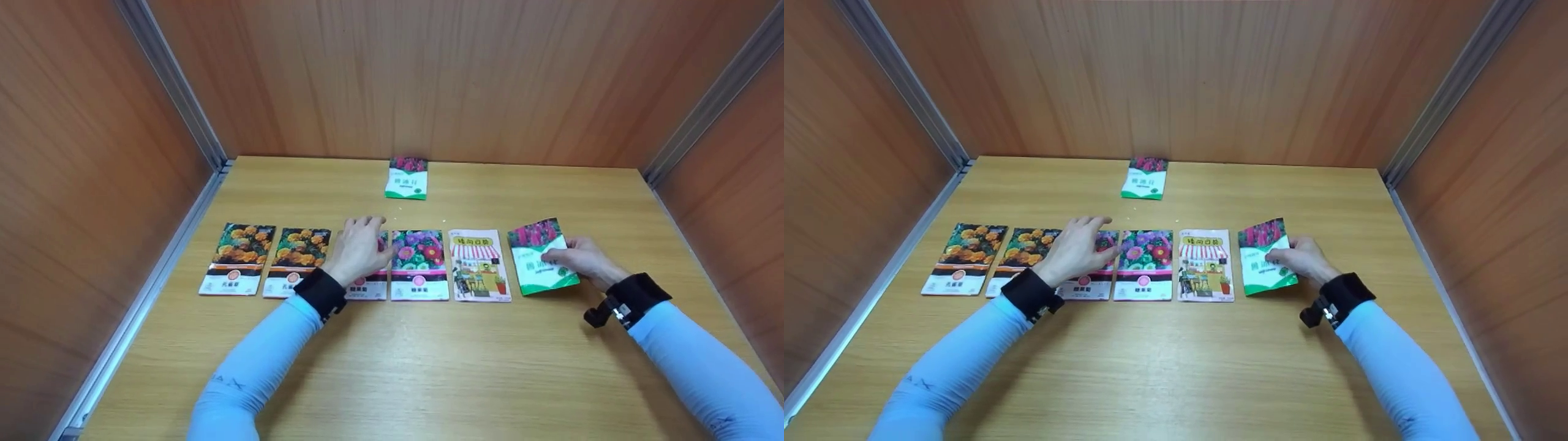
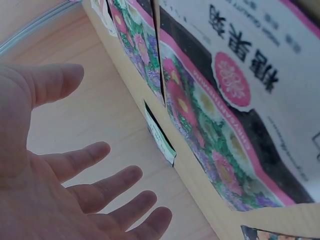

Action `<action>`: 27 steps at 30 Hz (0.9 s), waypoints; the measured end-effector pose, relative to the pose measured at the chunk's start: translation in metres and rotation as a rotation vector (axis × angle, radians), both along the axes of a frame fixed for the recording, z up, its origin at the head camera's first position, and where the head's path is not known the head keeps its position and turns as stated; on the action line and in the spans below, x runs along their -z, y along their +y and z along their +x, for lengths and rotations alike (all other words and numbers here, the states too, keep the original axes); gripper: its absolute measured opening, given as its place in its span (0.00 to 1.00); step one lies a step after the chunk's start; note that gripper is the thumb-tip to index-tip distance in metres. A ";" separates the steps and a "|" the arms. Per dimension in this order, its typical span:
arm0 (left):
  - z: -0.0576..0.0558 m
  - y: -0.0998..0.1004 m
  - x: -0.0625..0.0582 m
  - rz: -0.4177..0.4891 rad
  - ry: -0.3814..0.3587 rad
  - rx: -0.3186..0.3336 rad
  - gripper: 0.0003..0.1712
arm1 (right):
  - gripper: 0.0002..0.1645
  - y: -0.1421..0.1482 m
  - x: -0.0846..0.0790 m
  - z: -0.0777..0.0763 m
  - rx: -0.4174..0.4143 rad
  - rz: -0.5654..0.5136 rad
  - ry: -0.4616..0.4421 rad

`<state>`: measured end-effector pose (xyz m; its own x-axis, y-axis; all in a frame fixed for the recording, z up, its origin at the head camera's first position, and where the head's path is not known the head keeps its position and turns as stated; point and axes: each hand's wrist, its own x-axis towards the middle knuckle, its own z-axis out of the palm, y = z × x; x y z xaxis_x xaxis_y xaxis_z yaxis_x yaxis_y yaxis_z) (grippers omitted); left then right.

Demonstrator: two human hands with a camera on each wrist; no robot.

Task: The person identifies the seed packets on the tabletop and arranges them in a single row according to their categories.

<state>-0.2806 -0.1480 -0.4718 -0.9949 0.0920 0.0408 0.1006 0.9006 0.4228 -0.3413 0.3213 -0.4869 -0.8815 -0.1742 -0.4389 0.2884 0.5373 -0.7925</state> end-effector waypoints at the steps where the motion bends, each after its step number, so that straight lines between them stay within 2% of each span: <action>1: 0.002 -0.002 0.001 -0.003 0.000 -0.006 0.43 | 0.16 -0.002 0.001 -0.001 -0.002 0.011 0.003; 5: 0.010 -0.009 0.004 -0.010 0.002 -0.026 0.43 | 0.21 -0.010 0.003 -0.003 -0.025 0.084 0.033; 11: 0.018 -0.014 0.004 -0.007 -0.002 -0.044 0.43 | 0.23 -0.015 0.005 -0.006 -0.083 0.293 0.113; 14: 0.012 -0.007 0.001 -0.024 -0.006 -0.030 0.42 | 0.28 -0.007 0.002 -0.003 -0.099 0.405 0.123; 20: -0.007 0.024 -0.008 -0.056 0.006 0.043 0.44 | 0.36 0.023 -0.010 0.014 -0.083 0.616 0.148; 23: -0.007 0.025 -0.009 -0.046 0.001 0.054 0.45 | 0.39 0.020 -0.012 0.016 -0.101 0.686 0.201; 27: 0.000 0.014 -0.007 -0.033 -0.030 -0.005 0.44 | 0.37 -0.005 -0.012 0.010 -0.163 0.740 0.254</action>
